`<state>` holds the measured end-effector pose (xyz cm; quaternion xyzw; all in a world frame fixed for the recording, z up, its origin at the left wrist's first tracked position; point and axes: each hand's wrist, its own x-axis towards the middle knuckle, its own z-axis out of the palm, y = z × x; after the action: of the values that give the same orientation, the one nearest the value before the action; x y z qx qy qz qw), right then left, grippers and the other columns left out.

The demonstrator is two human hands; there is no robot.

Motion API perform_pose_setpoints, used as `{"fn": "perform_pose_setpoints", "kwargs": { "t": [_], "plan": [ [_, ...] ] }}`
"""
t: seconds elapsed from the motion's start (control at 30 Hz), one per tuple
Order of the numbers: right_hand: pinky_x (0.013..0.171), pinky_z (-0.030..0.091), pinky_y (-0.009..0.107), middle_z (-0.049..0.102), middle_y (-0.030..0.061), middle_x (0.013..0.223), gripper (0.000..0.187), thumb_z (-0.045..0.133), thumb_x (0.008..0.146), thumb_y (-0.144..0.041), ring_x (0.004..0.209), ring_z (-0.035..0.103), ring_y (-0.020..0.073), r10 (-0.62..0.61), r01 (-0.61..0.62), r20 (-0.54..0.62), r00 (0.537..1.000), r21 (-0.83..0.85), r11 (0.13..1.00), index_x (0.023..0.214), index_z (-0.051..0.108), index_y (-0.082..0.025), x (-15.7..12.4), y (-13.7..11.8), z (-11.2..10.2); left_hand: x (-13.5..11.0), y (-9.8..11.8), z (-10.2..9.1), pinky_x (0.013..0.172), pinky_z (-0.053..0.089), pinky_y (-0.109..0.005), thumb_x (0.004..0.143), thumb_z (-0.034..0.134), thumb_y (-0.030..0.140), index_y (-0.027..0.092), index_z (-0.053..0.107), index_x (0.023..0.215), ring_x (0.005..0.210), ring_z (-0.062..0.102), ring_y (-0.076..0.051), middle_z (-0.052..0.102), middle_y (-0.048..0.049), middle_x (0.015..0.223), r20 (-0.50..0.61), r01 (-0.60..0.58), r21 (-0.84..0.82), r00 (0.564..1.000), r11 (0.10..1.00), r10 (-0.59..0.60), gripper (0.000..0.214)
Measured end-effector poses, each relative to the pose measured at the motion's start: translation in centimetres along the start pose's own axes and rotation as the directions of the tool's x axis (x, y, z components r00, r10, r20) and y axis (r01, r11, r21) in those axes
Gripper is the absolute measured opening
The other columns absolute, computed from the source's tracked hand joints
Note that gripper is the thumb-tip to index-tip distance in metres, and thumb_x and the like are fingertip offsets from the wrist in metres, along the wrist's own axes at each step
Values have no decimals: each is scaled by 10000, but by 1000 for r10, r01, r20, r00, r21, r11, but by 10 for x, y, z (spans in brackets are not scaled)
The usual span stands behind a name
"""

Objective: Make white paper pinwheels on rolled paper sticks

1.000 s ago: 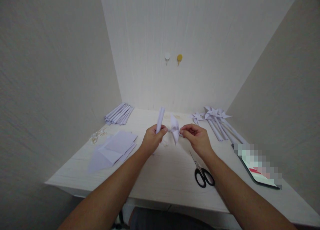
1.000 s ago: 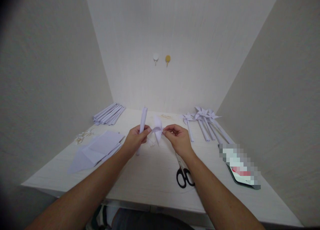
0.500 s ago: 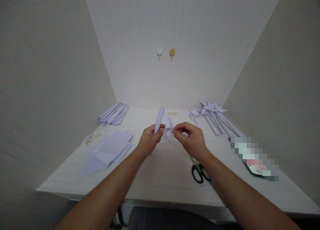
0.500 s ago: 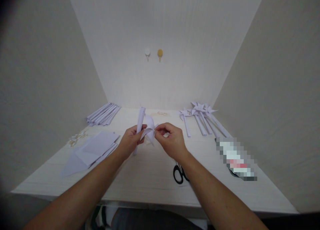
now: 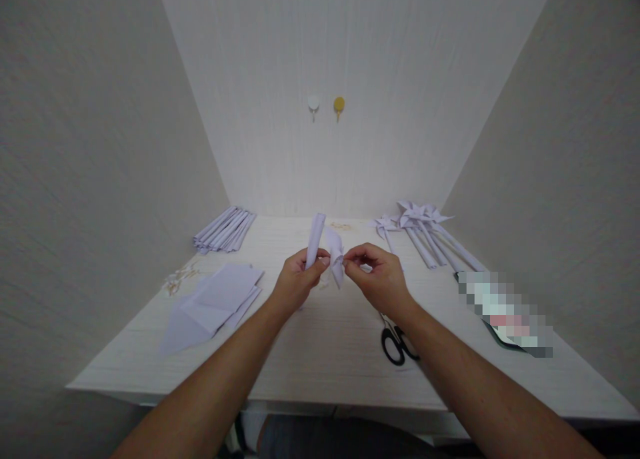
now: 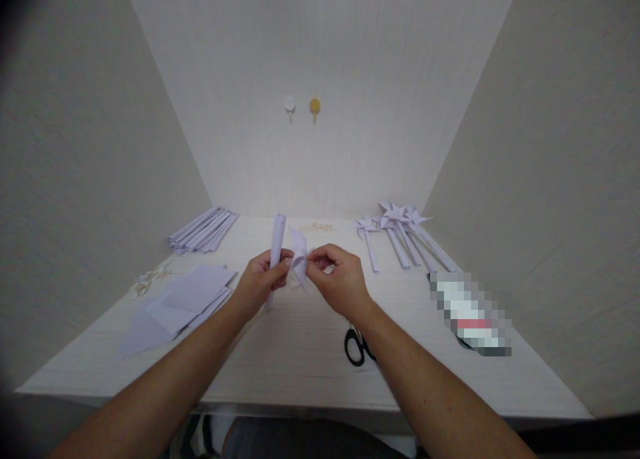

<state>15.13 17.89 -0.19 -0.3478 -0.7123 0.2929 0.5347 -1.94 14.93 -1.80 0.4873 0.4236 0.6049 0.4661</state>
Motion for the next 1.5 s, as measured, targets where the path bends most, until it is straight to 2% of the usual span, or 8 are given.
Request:
{"fn": "perform_pose_setpoints", "kwargs": {
  "t": [0.47, 0.57, 0.7, 0.8, 0.97, 1.13, 1.3, 1.5],
  "plan": [
    [568, 450, 267, 652, -19, 623, 27, 681, 712, -233, 585, 578, 143, 53, -53, -8, 999, 23, 998, 707, 676, -208, 0, 0, 2, -2, 1, 2, 430, 214, -207, 735, 808, 464, 166, 651, 904, 428, 298, -63, 391, 112, 477, 37, -15, 28, 999, 999, 14, 377],
    [566, 447, 265, 656, -17, 625, 38, 688, 706, -244, 584, 573, 139, 94, -93, -2, 996, 79, 993, 705, 680, -207, 0, 2, 3, -2, 2, 2, 436, 208, -209, 734, 806, 450, 170, 653, 891, 431, 294, -64, 386, 111, 480, 42, -11, 35, 999, 999, 10, 356],
    [527, 434, 255, 667, -13, 614, 91, 728, 679, -283, 557, 563, 133, 182, -191, 60, 981, 220, 957, 693, 682, -207, 3, 4, 5, -2, 2, 1, 461, 229, -212, 749, 795, 403, 171, 671, 882, 456, 306, -66, 393, 103, 524, 45, -43, 45, 998, 998, 41, 295],
    [566, 488, 268, 703, -3, 636, 144, 773, 660, -314, 585, 615, 145, 220, -249, 129, 967, 302, 920, 695, 684, -206, 5, 7, 6, -2, 1, -1, 476, 226, -222, 760, 784, 402, 167, 679, 861, 474, 300, -73, 378, 98, 542, 42, -79, 103, 996, 992, 75, 276],
    [576, 487, 265, 719, -1, 648, 179, 800, 651, -324, 586, 633, 142, 240, -300, 207, 948, 341, 891, 720, 696, -196, 6, 13, 7, -5, 1, -3, 504, 239, -239, 796, 750, 399, 169, 680, 827, 507, 313, -91, 390, 83, 560, 25, -128, 242, 992, 962, 126, 243],
    [579, 476, 260, 706, -22, 644, 196, 783, 646, -286, 571, 621, 133, 250, -314, 214, 944, 354, 881, 784, 674, -199, 6, 16, 7, -6, 2, -3, 539, 281, -245, 824, 722, 384, 175, 690, 790, 537, 355, -102, 445, 63, 583, 24, -176, 335, 984, 926, 178, 214],
    [559, 445, 254, 709, -59, 650, 393, 772, 647, -264, 552, 611, 144, 258, -340, 238, 936, 426, 839, 979, 562, -246, 5, 13, 7, -6, 2, -4, 540, 301, -246, 825, 717, 378, 174, 703, 799, 537, 367, -109, 460, 58, 574, 13, -168, 364, 984, 916, 175, 206],
    [594, 456, 257, 666, -63, 629, 280, 759, 644, -246, 574, 602, 129, 215, -313, 262, 941, 427, 848, 807, 531, -237, 5, 14, 7, -6, 4, -3, 590, 362, -256, 817, 703, 348, 174, 712, 760, 585, 441, -124, 562, 26, 631, 1, -183, 354, 981, 917, 195, 184]
  ]
}}
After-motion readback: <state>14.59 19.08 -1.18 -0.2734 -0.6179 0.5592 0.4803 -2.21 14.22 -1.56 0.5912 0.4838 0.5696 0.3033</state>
